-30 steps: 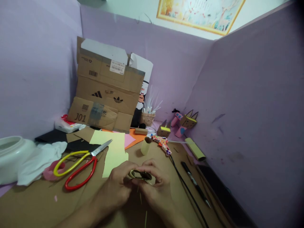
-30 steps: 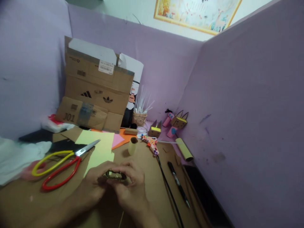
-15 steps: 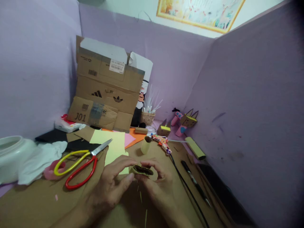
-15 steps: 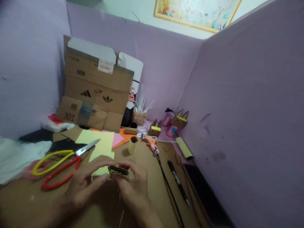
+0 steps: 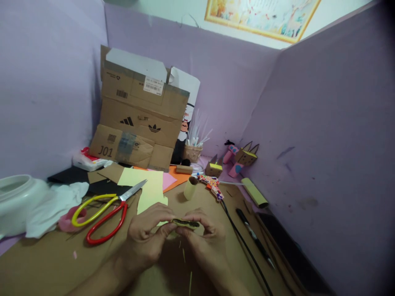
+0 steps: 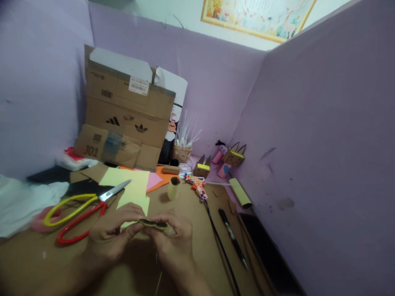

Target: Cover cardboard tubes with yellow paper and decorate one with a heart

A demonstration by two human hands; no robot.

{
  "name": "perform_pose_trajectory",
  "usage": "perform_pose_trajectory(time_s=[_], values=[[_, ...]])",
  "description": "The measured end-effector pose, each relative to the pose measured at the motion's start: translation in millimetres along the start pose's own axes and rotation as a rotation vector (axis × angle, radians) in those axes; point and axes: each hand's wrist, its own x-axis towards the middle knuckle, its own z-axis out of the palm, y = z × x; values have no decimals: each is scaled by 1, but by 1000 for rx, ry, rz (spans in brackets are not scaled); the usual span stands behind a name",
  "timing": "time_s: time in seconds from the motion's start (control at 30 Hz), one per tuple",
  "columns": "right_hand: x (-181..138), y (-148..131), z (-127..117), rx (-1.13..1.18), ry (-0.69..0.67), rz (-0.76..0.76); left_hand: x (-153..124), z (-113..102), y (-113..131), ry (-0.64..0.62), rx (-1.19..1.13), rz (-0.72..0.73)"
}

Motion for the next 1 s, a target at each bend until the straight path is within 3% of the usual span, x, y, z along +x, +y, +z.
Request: perform_pose_trajectory(time_s=[0.2,0.37,0.6,0.77,0.87,1.0], values=[[3,-1,1,74,83,189,0,-2,10,-196,151,-375],[4,1,6,143,49,359,-4,13,9,-372,171,-490],[5,1,1,129,-141,302,3,13,13,-320,-15,-596],[8,6,-8,169,-294,223,2,11,13,-358,-145,-589],[9,10,-11,184,-364,154,-3,12,6,-371,-73,-614],[8,11,-9,70,-391,89,-12,16,-4,-316,207,-541]])
